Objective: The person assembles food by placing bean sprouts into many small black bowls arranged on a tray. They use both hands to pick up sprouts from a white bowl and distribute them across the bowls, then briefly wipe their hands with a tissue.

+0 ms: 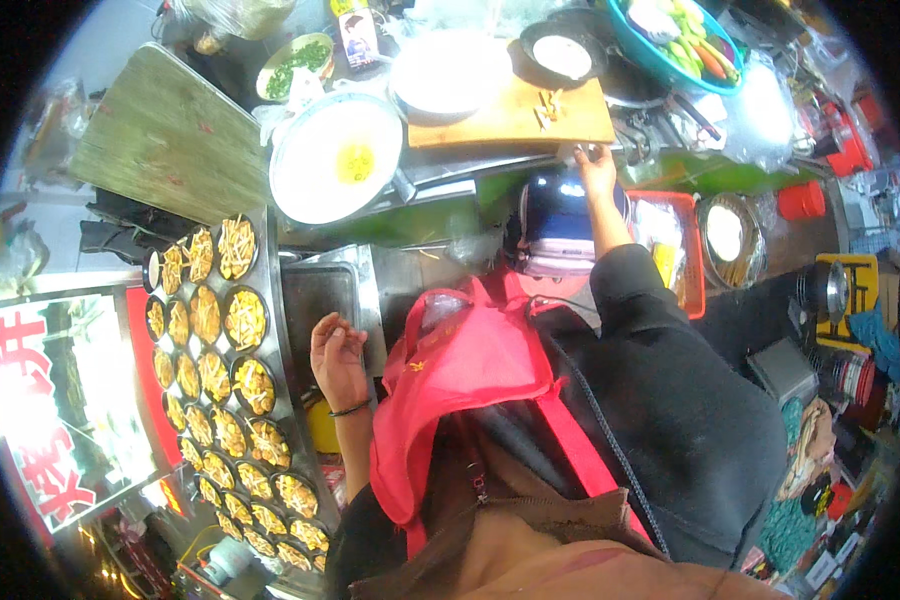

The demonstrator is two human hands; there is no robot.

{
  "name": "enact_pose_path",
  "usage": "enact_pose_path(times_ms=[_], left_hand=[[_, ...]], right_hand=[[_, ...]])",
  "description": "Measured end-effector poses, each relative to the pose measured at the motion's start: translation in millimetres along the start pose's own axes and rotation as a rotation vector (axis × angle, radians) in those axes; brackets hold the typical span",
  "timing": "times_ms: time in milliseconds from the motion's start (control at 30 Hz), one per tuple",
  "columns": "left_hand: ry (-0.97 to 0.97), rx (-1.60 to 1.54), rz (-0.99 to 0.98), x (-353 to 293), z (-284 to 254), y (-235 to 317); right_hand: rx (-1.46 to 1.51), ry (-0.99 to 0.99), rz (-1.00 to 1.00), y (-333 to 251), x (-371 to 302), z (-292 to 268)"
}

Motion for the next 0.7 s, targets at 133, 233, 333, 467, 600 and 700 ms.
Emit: enact_pose_path(times_ms=[133, 233, 333, 467, 600, 700], left_hand=[[0.022, 0.009, -0.074, 12, 25, -21], [0.018, 0.037, -0.117, 16, 36, -36], [0.059, 0.111, -0.186, 26, 38, -51], [0.003, 0.254, -0.276, 47, 51, -71], [-0.236, 0.191, -0.277, 62, 91, -88], [-0.358, -0.101, -0.492, 63, 110, -109]], right_hand=[[-0.293, 0.038, -0.385, 11, 48, 40], [-0.367, -0.092, -0.363, 18, 37, 44], [0.376, -0.327, 0.302, 24, -12, 41], [0.5, -0.661, 0.185, -55, -89, 49], [0.396, -1.023, -0.004, -142, -145, 71], [0.133, -1.19, -0.391, -199, -187, 81]])
Point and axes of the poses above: each hand's wrist, its own x-axis towards the middle knuckle, its own z-axis out of the palm, y = z × x, the point moved 6 cm from there along x, towards the middle knuckle, and after that the axes turned 3 degrees about y, right-handed, at the moved point
